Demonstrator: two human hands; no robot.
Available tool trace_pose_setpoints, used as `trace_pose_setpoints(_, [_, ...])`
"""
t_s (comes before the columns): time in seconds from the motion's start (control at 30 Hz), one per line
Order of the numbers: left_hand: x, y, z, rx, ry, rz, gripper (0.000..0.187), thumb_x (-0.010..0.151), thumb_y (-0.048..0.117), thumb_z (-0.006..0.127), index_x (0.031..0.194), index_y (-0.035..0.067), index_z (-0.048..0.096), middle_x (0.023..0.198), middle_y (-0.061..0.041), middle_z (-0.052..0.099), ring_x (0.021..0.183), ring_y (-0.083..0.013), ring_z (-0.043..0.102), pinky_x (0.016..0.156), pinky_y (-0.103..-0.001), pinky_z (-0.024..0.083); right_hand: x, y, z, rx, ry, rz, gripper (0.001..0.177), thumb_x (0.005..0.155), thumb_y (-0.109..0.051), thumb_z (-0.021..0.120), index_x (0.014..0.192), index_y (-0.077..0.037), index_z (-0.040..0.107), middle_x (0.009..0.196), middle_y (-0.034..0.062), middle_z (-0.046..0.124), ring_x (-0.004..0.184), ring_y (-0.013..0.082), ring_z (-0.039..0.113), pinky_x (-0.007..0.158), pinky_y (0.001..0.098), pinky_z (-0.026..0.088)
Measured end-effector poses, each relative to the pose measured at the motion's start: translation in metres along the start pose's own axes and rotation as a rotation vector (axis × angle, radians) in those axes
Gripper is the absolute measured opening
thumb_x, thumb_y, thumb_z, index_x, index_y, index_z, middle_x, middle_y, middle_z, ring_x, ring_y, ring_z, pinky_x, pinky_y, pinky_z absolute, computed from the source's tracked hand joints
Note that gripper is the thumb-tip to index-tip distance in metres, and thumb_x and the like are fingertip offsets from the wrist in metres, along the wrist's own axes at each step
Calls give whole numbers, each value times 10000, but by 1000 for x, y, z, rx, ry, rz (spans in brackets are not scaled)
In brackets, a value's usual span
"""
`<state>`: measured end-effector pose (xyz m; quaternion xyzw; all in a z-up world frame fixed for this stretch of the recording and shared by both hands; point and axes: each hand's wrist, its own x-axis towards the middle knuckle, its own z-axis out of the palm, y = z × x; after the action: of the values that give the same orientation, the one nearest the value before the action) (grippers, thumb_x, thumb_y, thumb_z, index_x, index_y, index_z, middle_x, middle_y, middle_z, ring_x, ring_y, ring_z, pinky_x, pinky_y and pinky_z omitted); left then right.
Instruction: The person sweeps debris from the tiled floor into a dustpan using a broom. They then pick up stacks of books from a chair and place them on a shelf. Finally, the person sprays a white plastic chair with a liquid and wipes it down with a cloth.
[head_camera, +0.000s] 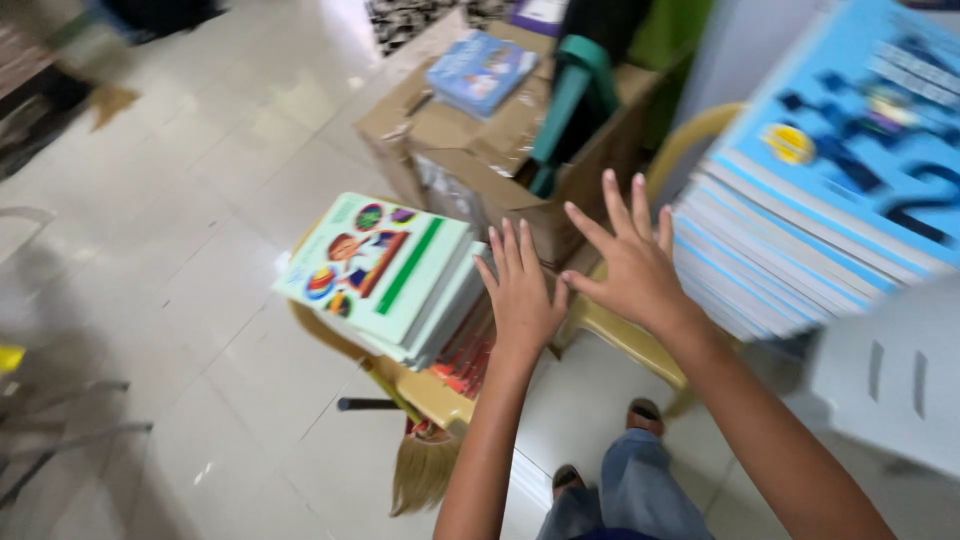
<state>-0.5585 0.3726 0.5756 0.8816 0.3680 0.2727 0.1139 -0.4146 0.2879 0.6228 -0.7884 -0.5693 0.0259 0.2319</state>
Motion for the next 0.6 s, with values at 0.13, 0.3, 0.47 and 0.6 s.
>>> trace_pose_setpoints(0.13, [0,74,27,-125,39,162,932,869,267,713,1603,-28,220,1674,-287,200,1573,-457,132,1225,-683,79,-63,26,-48,-58,178,-22,822,773,-437,780,1526,-324,472,1710,142,84,1562,446,31,1166,721,118])
trace_pose_setpoints(0.3, [-31,153,73,-380,119,347,885,952,218,698,1633,-23,186,1715,-286,175,1616,-473,142,1287,-674,97,-149,74,-83,-64,288,6,741,824,-341,764,1518,-286,510,1707,145,133,1566,455,83,1177,715,157])
trace_pose_setpoints(0.47, [-86,230,130,-568,191,613,858,944,138,693,1628,2,193,1694,-288,197,1596,-492,197,1303,-659,157,-246,134,-97,-31,345,79,662,847,-302,750,1477,-272,546,1688,147,221,1560,435,171,1200,628,224])
trace_pose_setpoints(0.6, [-127,297,169,-631,-4,719,860,919,145,696,1613,-9,212,1673,-295,219,1574,-498,212,1280,-663,175,-325,180,-104,-17,336,274,645,853,-309,751,1465,-249,557,1683,143,237,1554,434,183,1193,603,226])
